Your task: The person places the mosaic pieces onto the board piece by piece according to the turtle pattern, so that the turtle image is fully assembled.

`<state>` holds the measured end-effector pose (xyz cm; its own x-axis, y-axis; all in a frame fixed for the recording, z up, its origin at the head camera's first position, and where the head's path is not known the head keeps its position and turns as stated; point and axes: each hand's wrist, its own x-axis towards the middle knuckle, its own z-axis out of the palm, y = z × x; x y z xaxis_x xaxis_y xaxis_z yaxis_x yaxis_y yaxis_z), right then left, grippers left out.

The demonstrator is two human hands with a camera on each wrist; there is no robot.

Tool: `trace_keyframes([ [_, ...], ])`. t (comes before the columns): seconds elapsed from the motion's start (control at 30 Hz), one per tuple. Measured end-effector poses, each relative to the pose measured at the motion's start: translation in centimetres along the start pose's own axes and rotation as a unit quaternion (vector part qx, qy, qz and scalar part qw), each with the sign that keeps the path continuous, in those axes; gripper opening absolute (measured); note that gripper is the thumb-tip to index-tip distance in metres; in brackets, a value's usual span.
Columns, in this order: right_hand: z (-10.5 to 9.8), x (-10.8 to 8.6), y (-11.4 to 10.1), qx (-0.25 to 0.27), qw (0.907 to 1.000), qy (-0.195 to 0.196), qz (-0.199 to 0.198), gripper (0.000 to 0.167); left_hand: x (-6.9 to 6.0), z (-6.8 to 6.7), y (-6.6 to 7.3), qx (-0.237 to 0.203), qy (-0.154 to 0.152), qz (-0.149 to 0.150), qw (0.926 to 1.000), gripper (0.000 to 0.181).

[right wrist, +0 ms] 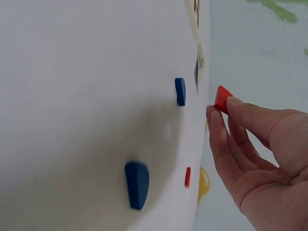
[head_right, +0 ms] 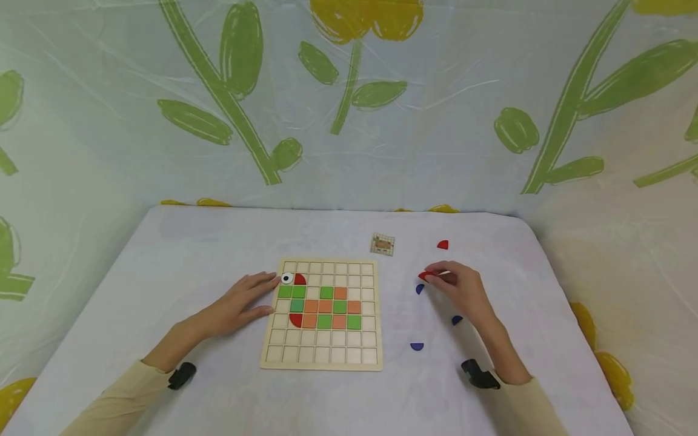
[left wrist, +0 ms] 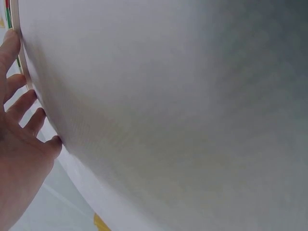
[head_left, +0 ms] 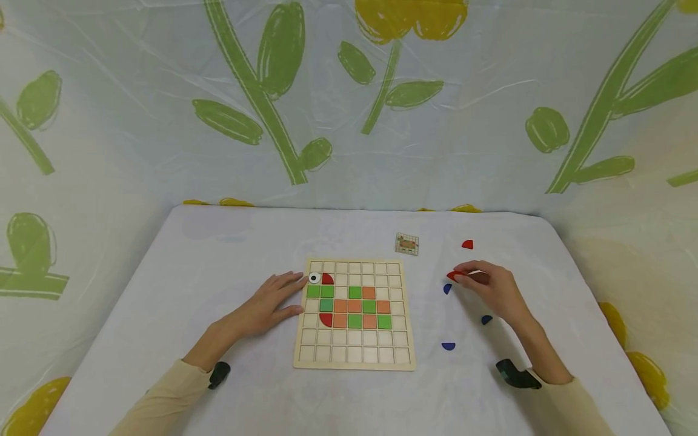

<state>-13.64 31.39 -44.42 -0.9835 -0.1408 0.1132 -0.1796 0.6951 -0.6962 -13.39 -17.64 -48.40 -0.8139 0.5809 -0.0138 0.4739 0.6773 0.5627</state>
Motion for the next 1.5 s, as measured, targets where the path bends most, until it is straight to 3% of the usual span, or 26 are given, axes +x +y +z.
trace_keyframes([
  [0.4, 2.3, 2.2, -1.9, 0.019, 0.9996, -0.021, 0.005, 0.026, 0.0, -0.1, 0.0, 0.002, -0.004, 0.001, 1.0, 0.066],
  [0.93, 5.7, 3.7, -5.2, 0.074, 0.9949, -0.057, -0.039, 0.015, 0.0, -0.1, 0.0, 0.0, -0.005, 0.005, 1.0, 0.066],
  [1.5, 10.2, 5.1, -8.8, 0.114, 0.9825, -0.118, -0.089, 0.017, 0.2, 0.0, -0.1, 0.004, -0.004, -0.003, 1.0, 0.068],
])
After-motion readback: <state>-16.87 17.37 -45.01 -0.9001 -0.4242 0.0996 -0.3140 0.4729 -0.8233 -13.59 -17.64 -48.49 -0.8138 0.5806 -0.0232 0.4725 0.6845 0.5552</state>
